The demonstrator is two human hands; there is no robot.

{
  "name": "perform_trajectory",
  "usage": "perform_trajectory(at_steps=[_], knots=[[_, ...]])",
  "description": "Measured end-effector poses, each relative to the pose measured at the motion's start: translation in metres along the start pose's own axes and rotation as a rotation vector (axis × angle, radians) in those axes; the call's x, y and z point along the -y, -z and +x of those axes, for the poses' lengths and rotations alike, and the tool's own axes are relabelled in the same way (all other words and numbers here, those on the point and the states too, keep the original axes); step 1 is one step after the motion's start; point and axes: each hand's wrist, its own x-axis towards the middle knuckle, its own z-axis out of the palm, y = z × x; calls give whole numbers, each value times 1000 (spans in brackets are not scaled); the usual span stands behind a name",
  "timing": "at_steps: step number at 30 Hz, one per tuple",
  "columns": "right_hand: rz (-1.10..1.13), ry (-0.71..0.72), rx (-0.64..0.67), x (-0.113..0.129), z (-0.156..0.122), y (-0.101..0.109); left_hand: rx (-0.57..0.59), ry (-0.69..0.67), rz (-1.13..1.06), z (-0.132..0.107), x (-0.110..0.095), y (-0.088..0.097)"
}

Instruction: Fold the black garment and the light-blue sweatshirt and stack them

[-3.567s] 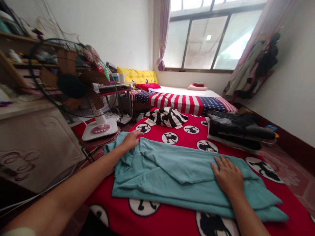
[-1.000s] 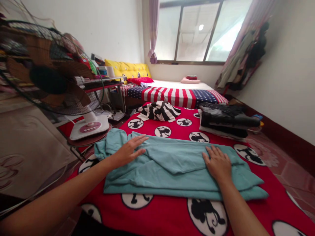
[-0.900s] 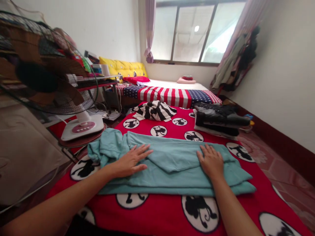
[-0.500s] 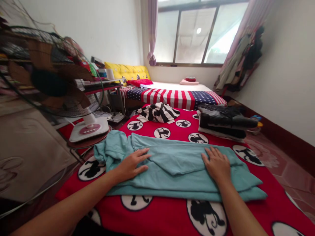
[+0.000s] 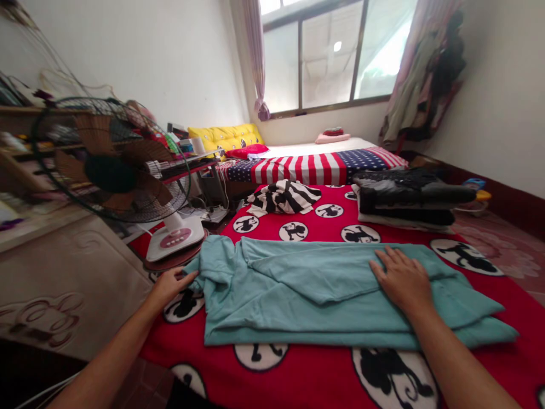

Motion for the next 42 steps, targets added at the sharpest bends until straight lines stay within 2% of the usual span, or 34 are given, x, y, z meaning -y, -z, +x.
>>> perform_trajectory(at_steps=[2,4,6,9,10,11,13,14,16,17,18,20,22,24,27,29,34,36,39,42], knots=[[1,-5,-3,1,0,1,32,-11,-67,3,-3,2],[9,0,-3,2,0,2,-28,-10,-123,12,-14,8],[16,3,-5,3,0,3,-114,-16,-154,25,-34,19],[23,-7,-5,3,0,4,-266,-68,-185,37,-90,31],[25,-8,-4,3,0,4,-346,-141,-232,34,-115,31],[26,-7,-3,3,0,4,-367,-246,-278,27,-142,29],[24,0,-6,3,0,4,-200,-514,-330,2,-196,17],[23,4,-10,2,0,4,-48,-666,-321,-14,-219,8],[26,4,-16,2,-1,5,257,-909,-272,-44,-250,-14],[30,3,-15,2,-1,5,325,-981,-286,-56,-257,-26],[35,-1,-12,3,-1,6,335,-1006,-317,-64,-257,-38],[48,-11,-3,4,-1,7,234,-941,-372,-69,-242,-62],[68,-22,4,5,-2,9,80,-798,-358,-64,-215,-84],[93,-34,10,6,-1,11,-7,-703,-291,-60,-186,-102],[138,-40,6,5,-1,12,20,-711,-202,-62,-157,-116],[179,-27,-11,3,-1,13,28,-735,-194,-68,-150,-117],[475,-1,-161,11,-7,24,-122,-663,-333,-73,-144,-100],[643,64,-177,28,-15,36,-52,-579,-410,-77,-138,-90],[833,218,-7,64,-31,56,131,-477,-467,-90,-125,-76],[884,266,100,97,-39,70,228,-488,-416,-102,-114,-61]])
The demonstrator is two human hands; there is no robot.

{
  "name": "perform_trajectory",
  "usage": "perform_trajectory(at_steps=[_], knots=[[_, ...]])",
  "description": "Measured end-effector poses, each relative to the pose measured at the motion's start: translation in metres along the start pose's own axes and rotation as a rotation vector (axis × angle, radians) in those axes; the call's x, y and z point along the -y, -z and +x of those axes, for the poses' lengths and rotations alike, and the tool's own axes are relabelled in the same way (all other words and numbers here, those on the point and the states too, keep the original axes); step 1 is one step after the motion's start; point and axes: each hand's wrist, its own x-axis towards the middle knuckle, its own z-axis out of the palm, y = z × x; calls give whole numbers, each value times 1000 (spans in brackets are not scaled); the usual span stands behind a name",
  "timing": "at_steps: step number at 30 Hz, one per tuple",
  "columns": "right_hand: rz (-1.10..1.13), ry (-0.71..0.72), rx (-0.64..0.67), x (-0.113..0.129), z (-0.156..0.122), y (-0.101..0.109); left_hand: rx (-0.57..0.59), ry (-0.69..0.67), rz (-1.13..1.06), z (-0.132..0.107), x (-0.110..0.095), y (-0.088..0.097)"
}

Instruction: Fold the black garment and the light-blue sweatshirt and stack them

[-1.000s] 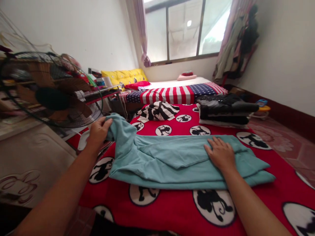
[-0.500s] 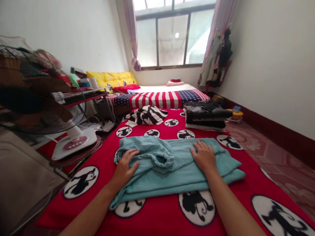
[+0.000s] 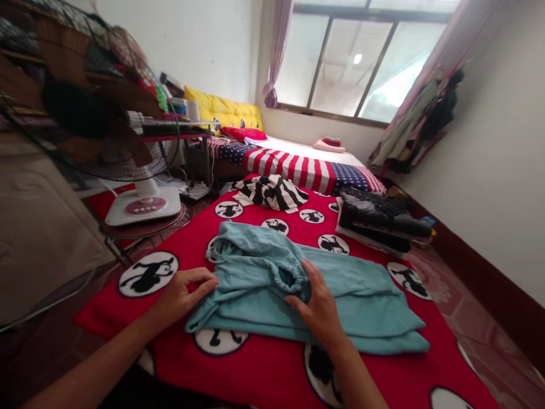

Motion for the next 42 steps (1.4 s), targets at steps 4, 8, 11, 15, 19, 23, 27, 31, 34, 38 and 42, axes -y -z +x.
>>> perform_trajectory(at_steps=[4,8,11,15,19,23,27,31,34,38,42], knots=[[1,-58,-46,8,8,-13,112,1,25,-17,2,13],[-18,-111,-73,-1,11,-21,77,43,30,-23,9,13],[15,-114,-67,-1,16,-18,-13,22,19,-18,11,9],[114,-55,-158,16,28,2,-86,4,42,-2,11,6],[83,49,-353,29,30,21,-131,20,58,12,10,8],[-103,10,-285,3,14,22,-148,-30,49,17,6,7],[-252,-41,-296,-14,5,22,-115,-114,57,20,2,0],[-142,30,-422,14,19,19,-180,-134,118,33,10,-4],[6,82,-279,39,35,-1,-283,-82,238,53,22,-5],[27,102,-68,54,53,-39,-309,-33,338,79,36,-5],[-180,-21,37,54,66,-61,-245,22,403,91,41,-6]])
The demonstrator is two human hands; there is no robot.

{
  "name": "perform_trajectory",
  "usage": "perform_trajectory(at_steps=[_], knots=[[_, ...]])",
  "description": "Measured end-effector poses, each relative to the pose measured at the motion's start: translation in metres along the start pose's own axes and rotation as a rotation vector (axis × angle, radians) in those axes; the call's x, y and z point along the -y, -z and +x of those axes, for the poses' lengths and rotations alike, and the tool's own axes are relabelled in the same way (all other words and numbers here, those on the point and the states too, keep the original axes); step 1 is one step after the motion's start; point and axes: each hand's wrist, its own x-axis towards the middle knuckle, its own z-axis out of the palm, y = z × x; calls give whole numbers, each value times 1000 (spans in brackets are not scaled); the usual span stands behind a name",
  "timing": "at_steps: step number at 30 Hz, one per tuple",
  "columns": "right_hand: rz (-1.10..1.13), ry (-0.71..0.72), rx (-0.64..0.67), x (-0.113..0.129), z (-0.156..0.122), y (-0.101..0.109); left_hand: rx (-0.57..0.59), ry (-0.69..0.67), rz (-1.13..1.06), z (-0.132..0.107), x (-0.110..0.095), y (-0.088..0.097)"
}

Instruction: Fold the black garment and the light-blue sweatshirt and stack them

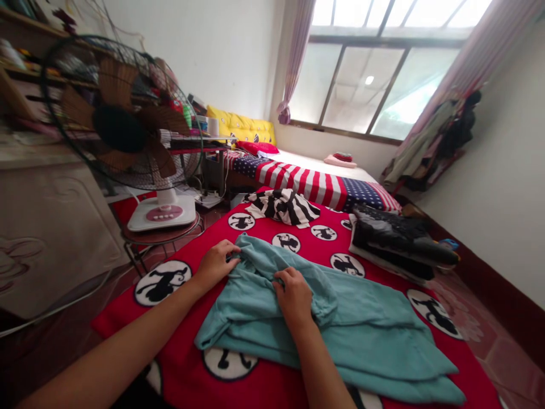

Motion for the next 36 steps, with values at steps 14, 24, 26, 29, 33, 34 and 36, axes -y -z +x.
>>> perform_trajectory(at_steps=[14,24,26,29,33,34,36], knots=[[288,-60,-469,-9,-6,-7,-202,-72,-71,-9,-3,9],[-18,107,-136,-2,-14,-1,-115,-124,-336,3,-37,21],[-33,73,-151,0,-14,-1,58,-234,-273,6,-51,17],[-22,37,-283,-5,-15,6,218,-250,-114,1,-56,5],[-143,-188,-541,-31,-21,22,217,-206,-50,-17,-45,-12],[-156,-276,-530,-39,-22,25,207,-218,-57,-20,-43,-14],[-100,-425,-430,-53,-24,29,191,-248,-60,-22,-42,-14]])
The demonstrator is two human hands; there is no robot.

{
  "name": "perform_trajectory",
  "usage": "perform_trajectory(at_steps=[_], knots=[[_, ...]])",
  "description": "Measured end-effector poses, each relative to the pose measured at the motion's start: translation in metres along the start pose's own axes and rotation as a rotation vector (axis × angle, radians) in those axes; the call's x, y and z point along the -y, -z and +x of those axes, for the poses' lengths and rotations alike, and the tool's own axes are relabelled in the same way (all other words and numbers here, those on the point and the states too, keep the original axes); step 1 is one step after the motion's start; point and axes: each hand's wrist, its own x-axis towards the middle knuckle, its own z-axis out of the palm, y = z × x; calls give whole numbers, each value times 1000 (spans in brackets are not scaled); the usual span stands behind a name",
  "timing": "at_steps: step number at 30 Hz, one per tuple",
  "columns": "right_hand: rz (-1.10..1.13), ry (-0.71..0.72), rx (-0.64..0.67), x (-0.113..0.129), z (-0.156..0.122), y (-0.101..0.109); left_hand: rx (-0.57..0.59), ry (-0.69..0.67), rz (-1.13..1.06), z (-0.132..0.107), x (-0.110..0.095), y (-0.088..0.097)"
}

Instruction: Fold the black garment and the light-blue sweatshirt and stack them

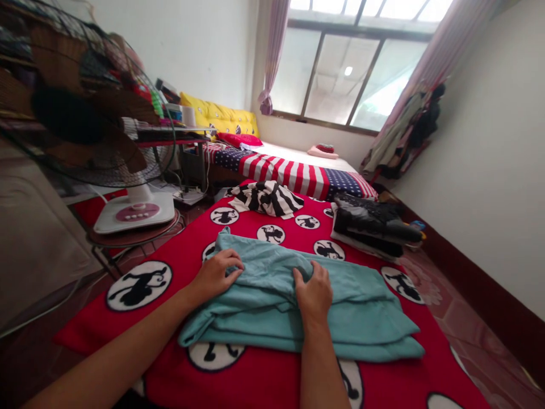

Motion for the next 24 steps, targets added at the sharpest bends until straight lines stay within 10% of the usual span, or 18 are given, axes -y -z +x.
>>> perform_trajectory(at_steps=[6,12,17,20,24], knots=[[481,-251,-19,-13,12,1,63,-138,-135,35,-23,-1],[653,-430,-77,-29,16,-3,271,-165,-130,51,-36,-45],[284,-16,-320,-8,9,9,346,-122,72,40,-36,-64],[109,253,-137,8,-1,10,348,-124,93,39,-36,-64],[-191,216,332,6,-11,-5,310,-124,88,38,-38,-68]])
